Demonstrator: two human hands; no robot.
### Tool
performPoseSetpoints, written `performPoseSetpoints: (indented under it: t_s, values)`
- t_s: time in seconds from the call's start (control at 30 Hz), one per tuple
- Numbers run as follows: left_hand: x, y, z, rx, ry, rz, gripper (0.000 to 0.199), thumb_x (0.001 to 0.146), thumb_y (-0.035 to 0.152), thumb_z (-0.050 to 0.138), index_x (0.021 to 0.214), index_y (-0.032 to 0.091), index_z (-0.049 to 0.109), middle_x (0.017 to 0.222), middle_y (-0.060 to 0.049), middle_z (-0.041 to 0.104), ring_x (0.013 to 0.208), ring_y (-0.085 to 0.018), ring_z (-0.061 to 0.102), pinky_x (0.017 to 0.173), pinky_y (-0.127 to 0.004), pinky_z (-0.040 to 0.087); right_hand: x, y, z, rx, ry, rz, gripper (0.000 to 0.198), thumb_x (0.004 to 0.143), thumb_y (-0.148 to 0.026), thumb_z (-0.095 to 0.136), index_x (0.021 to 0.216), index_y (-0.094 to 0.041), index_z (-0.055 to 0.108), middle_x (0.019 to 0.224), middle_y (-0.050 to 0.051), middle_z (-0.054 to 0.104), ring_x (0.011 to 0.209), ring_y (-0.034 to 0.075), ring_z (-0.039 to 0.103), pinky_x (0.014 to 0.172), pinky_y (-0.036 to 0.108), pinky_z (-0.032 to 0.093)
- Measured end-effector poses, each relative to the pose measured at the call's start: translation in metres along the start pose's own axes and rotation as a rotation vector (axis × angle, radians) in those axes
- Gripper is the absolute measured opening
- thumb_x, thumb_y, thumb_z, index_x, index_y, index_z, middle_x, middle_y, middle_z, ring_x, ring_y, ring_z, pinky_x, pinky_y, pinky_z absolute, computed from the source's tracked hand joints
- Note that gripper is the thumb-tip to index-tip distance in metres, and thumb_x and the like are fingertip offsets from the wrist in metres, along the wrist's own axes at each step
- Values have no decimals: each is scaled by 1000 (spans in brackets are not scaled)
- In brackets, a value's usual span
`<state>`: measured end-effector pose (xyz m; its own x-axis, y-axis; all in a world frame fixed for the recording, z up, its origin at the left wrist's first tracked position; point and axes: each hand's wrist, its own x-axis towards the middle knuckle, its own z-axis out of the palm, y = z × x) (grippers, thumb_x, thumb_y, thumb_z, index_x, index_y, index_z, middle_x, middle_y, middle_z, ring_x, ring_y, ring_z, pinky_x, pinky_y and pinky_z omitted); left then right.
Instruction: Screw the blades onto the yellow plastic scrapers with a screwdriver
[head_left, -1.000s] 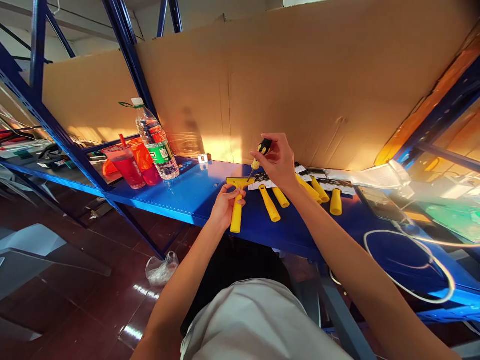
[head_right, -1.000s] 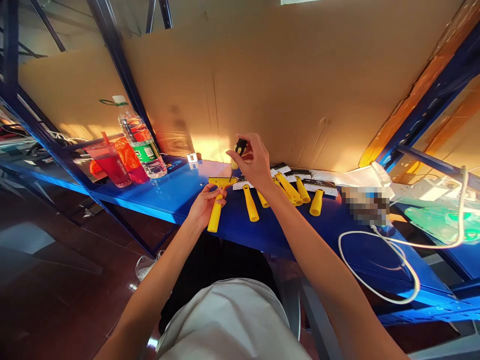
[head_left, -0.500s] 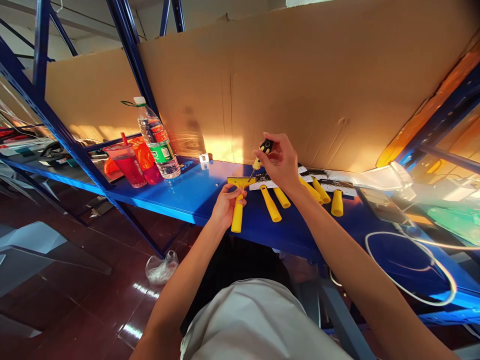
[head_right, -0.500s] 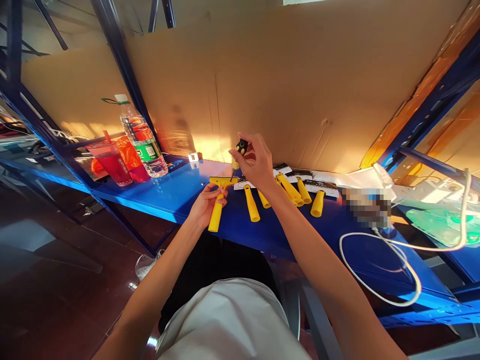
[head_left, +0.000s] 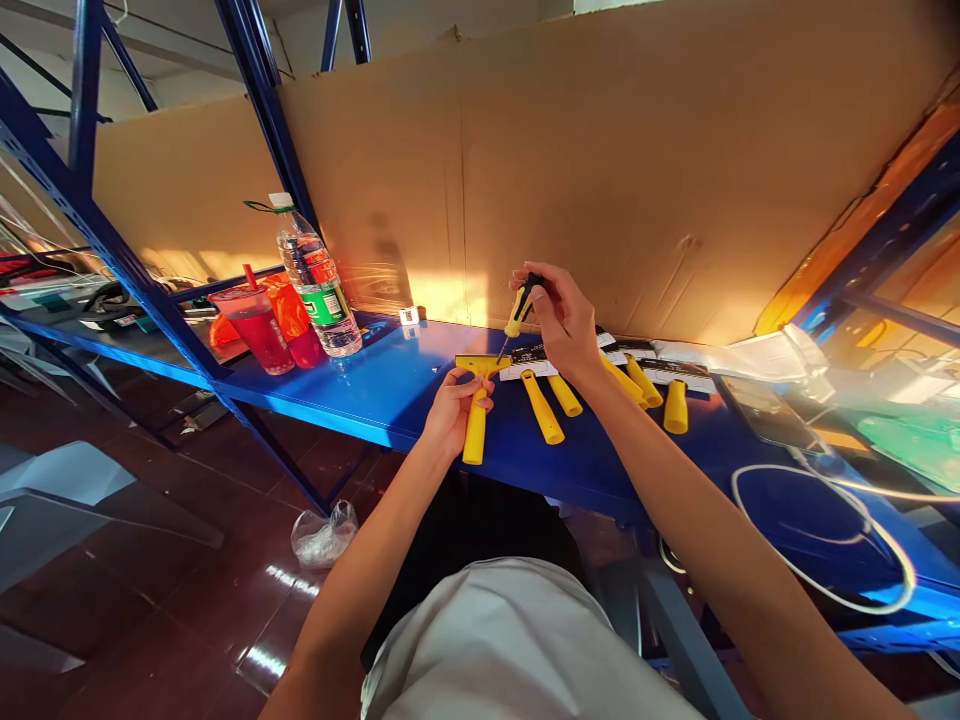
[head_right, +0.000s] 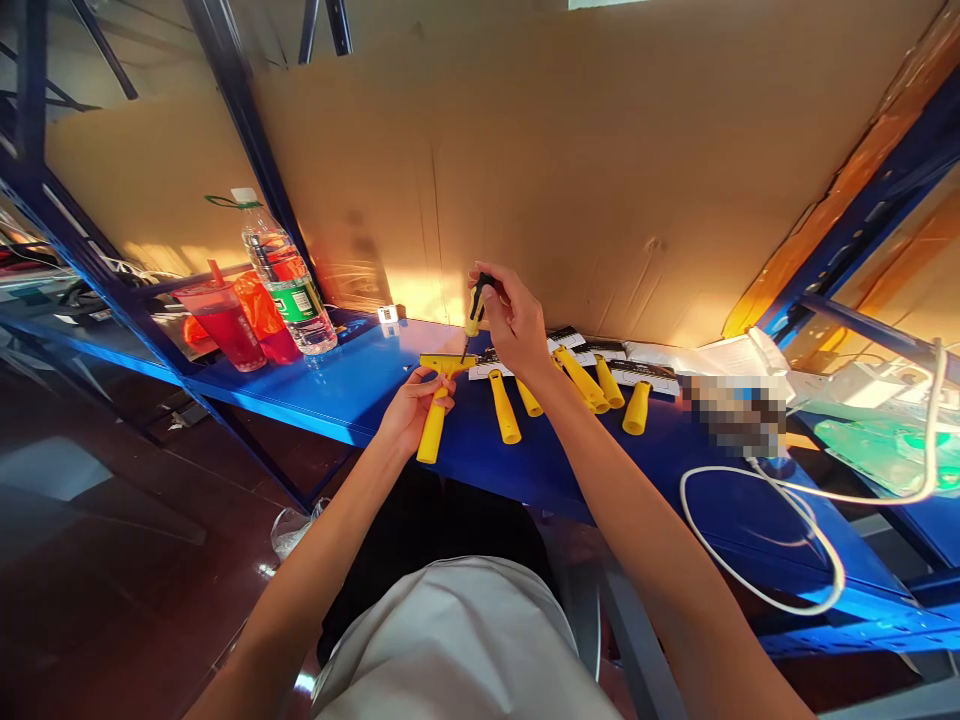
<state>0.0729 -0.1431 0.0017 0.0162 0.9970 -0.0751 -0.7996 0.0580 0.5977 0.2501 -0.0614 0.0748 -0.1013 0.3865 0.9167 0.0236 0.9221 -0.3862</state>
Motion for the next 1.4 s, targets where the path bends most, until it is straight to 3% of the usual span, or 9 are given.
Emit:
performPoseSetpoints:
  t_s: [0.23, 0.43, 0.63, 0.83, 1.0, 1.13, 1.2, 1.3, 1.4]
  values:
    - [-1, 1, 1, 14, 1, 7, 45, 75, -6, 78, 103, 21, 56, 107, -9, 71, 79, -14, 68, 56, -18, 42, 4, 4, 1, 5, 91, 101, 49, 87, -68, 89, 117, -31, 79, 109, 3, 75, 95, 19, 75, 81, 33, 66]
    - [-1, 1, 1, 17, -1, 10, 44, 76, -7, 78, 105, 20, 57, 109, -10, 72, 78, -14, 67, 56, -18, 42, 2, 0, 3, 78, -32, 81, 48, 104, -69, 69, 135, -32, 72, 129, 8, 77, 117, 23, 76, 104, 43, 65]
    - [1, 0, -1, 11, -2, 1, 45, 76, -7, 77, 104, 21, 57, 108, -9, 72, 79, -14, 68, 57, -19, 42, 1, 3, 3, -6, 91, 97, 52, 88, -73, 86, 119, -32, 78, 109, 4, 73, 94, 19, 73, 80, 34, 65]
    - [3, -1, -3, 1, -8, 3, 46, 75, -6, 79, 105, 21, 58, 110, -9, 72, 79, -14, 68, 57, -19, 41, 1, 2, 3, 64, -51, 86, 46, 104, -66, 71, 137, -34, 72, 129, 7, 77, 110, 23, 77, 98, 42, 66]
    - [2, 0, -2, -8, -7, -11, 48, 74, -7, 79, 105, 21, 56, 110, -11, 73, 79, -14, 68, 57, -18, 41, 0, 7, 2, -10, 83, 65, 44, 92, -61, 88, 124, -34, 79, 115, 4, 72, 93, 18, 73, 72, 30, 65]
    - [1, 1, 0, -5, -2, -9, 47, 74, -7, 79, 103, 21, 55, 110, -10, 73, 78, -14, 68, 57, -18, 41, 0, 6, 0, 12, 4, 69, 43, 104, -64, 71, 136, -35, 74, 139, 8, 72, 119, 25, 76, 93, 39, 68]
    - [1, 1, 0, -7, 5, -7, 47, 74, -8, 78, 103, 21, 55, 109, -10, 73, 77, -13, 68, 57, -18, 42, 1, 6, 0, 60, -32, 95, 45, 102, -64, 74, 136, -35, 74, 132, 7, 77, 114, 25, 79, 97, 42, 68]
    - [0, 1, 0, -13, 5, -16, 48, 73, -9, 77, 103, 21, 54, 108, -10, 72, 77, -14, 68, 57, -17, 41, 2, 7, 0, 41, 41, 128, 47, 90, -62, 90, 126, -33, 78, 113, 3, 78, 91, 20, 77, 81, 36, 68]
    - [1, 1, -1, -20, -8, -18, 50, 72, -9, 79, 105, 21, 56, 109, -10, 72, 78, -14, 68, 57, -17, 41, 0, 7, 1, 14, 86, 124, 47, 92, -64, 86, 127, -34, 78, 120, 5, 76, 95, 20, 76, 79, 35, 66]
